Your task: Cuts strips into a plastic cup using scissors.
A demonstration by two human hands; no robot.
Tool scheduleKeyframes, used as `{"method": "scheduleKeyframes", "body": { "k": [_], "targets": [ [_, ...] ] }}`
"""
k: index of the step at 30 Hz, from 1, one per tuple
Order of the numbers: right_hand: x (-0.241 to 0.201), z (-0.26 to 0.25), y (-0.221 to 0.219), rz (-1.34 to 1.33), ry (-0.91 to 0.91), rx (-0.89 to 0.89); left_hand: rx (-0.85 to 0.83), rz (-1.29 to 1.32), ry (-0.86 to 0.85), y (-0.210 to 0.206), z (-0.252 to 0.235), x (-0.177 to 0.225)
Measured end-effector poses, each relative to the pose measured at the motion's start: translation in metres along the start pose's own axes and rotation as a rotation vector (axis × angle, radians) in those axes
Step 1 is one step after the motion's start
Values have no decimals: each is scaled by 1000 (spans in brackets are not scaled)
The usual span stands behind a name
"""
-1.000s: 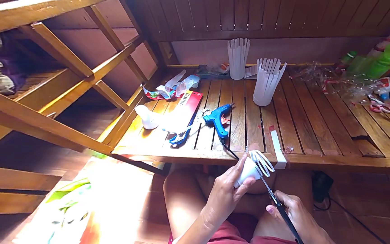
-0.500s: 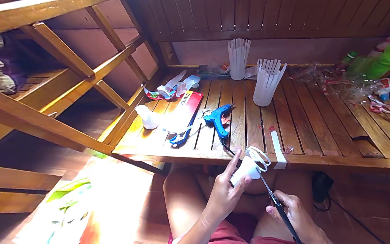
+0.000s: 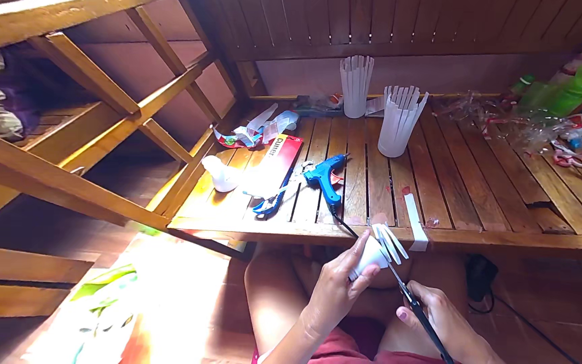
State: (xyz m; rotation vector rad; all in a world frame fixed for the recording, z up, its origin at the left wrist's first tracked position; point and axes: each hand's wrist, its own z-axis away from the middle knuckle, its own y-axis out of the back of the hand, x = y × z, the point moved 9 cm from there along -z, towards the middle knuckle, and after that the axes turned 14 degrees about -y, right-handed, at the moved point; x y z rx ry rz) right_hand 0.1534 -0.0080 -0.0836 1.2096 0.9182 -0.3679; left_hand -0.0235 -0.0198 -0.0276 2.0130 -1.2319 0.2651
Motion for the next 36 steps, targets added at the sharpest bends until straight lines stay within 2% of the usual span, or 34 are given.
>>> {"method": "scheduleKeyframes", "body": {
  "k": [31, 33, 36],
  "targets": [
    [-6, 6, 6, -84, 153, 131, 21, -29, -27, 3, -2, 6],
    [-6, 6, 5, -100, 157, 131, 43, 121, 47, 4, -1, 3],
    [-5, 5, 4, -120, 170, 133, 104, 437, 322, -2, 5, -8]
  ]
}}
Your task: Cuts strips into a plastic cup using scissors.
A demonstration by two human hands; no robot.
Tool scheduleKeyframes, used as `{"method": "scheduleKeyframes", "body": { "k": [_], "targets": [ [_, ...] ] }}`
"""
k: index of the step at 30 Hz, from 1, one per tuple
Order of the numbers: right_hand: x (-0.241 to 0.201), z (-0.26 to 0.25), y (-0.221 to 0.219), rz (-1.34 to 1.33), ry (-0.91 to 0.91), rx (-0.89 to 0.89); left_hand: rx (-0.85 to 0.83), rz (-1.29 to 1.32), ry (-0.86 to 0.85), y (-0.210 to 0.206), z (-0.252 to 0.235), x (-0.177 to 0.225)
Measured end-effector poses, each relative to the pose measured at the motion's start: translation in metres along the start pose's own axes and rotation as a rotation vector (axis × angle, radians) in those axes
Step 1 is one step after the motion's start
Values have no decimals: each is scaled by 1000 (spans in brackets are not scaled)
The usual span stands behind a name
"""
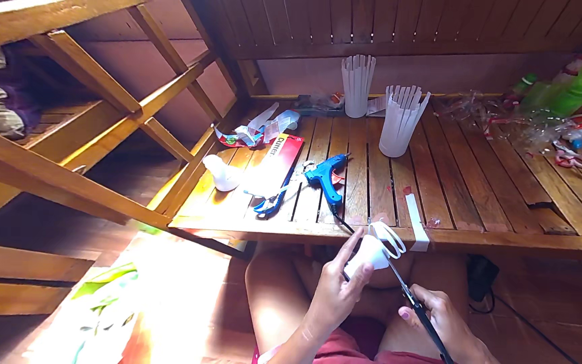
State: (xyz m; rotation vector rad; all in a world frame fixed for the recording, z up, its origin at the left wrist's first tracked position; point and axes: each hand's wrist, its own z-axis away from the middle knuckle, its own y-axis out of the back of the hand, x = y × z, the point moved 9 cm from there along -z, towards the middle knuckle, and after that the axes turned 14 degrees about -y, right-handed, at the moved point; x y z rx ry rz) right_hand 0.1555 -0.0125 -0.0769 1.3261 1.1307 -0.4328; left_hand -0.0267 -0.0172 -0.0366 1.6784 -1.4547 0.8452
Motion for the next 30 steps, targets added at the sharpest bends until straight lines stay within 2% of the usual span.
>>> {"method": "scheduleKeyframes", "body": {
  "k": [2, 6, 12, 30],
  "targets": [
    [2, 0, -3, 5, -6, -21, 27, 25, 61, 1, 1, -3],
    [7, -1, -4, 59, -66, -106, -38, -173, -139, 2, -2, 7],
    [5, -3, -4, 108, -123, -136, -91, -430, -282, -3, 1, 12],
    [3, -1, 0, 76, -44, -39, -110, -466, -311, -4, -1, 14]
  ]
}}
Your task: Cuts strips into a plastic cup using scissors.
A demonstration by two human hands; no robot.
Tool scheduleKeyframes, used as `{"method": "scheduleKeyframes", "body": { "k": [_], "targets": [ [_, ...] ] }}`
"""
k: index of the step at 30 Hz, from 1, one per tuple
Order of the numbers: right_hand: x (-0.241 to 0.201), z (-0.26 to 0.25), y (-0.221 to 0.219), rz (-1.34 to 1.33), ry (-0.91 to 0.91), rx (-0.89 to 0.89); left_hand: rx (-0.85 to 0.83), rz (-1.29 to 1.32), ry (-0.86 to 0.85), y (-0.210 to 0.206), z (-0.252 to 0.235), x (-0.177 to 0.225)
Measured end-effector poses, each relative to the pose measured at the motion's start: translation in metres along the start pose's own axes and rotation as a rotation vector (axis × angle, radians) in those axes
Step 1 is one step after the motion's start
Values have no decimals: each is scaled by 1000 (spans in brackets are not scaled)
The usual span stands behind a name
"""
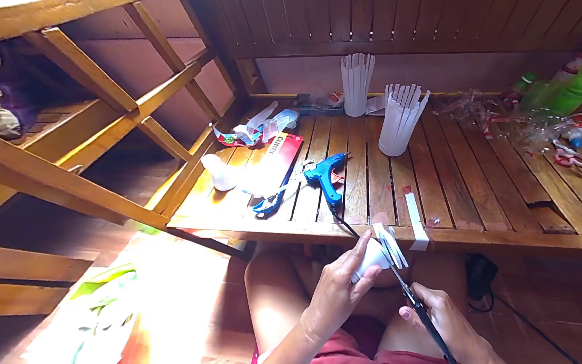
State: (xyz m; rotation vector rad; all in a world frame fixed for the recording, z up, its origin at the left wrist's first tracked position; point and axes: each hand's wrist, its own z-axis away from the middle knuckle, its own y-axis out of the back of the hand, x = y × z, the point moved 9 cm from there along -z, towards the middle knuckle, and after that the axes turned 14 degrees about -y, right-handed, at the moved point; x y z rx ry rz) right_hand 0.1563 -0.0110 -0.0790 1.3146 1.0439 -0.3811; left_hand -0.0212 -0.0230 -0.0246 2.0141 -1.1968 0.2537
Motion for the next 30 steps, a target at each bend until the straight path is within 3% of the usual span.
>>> {"method": "scheduleKeyframes", "body": {
  "k": [14, 18, 20, 25, 30],
  "targets": [
    [-1, 2, 2, -35, 39, 30, 19, 47, -11, 0, -1, 0],
    [-2, 1, 2, -55, 65, 37, 98, 410, 262, -3, 4, -12],
    [-1, 1, -1, -63, 59, 23, 125, 442, 346, -3, 6, -14],
    [4, -1, -8, -20, -75, -117, 32, 179, 138, -2, 3, -6],
    [4, -3, -9, 19, -86, -125, 5, 55, 72, -2, 4, -4]
  ]
}}
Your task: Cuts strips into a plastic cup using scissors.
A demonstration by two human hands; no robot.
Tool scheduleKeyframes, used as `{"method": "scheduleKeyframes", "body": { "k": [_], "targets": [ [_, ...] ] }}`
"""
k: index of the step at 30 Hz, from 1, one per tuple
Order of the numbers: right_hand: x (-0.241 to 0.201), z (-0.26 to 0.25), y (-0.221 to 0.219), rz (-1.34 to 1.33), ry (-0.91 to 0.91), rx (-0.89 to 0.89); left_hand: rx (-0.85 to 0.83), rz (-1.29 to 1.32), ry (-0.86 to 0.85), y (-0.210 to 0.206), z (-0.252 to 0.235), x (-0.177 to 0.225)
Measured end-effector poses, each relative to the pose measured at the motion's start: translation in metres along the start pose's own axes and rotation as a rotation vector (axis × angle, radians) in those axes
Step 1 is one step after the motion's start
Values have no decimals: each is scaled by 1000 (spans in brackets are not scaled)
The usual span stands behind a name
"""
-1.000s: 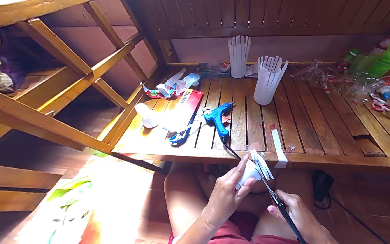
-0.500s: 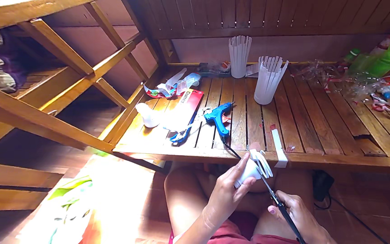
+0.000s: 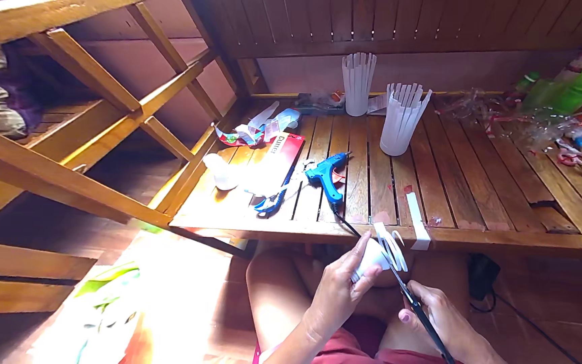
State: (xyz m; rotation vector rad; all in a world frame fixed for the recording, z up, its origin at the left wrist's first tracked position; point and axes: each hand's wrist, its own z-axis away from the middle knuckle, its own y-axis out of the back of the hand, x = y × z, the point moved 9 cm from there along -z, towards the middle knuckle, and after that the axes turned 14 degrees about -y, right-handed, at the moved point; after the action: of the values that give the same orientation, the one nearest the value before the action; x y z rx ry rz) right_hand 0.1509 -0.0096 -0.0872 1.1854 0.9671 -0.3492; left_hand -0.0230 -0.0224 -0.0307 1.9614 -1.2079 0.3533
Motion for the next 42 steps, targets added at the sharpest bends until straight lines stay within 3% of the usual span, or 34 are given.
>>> {"method": "scheduleKeyframes", "body": {
  "k": [32, 34, 38, 42],
  "targets": [
    [-6, 5, 8, -52, 140, 170, 22, -86, -92, 5, -8, 7],
    [-6, 6, 8, -65, 147, 177, 50, 21, -51, 5, -8, 4],
    [-5, 5, 7, -85, 142, 151, 119, 318, 240, 0, -1, -12],
    [0, 5, 4, -67, 64, 73, 60, 191, 103, -1, -2, -4]
  ]
}}
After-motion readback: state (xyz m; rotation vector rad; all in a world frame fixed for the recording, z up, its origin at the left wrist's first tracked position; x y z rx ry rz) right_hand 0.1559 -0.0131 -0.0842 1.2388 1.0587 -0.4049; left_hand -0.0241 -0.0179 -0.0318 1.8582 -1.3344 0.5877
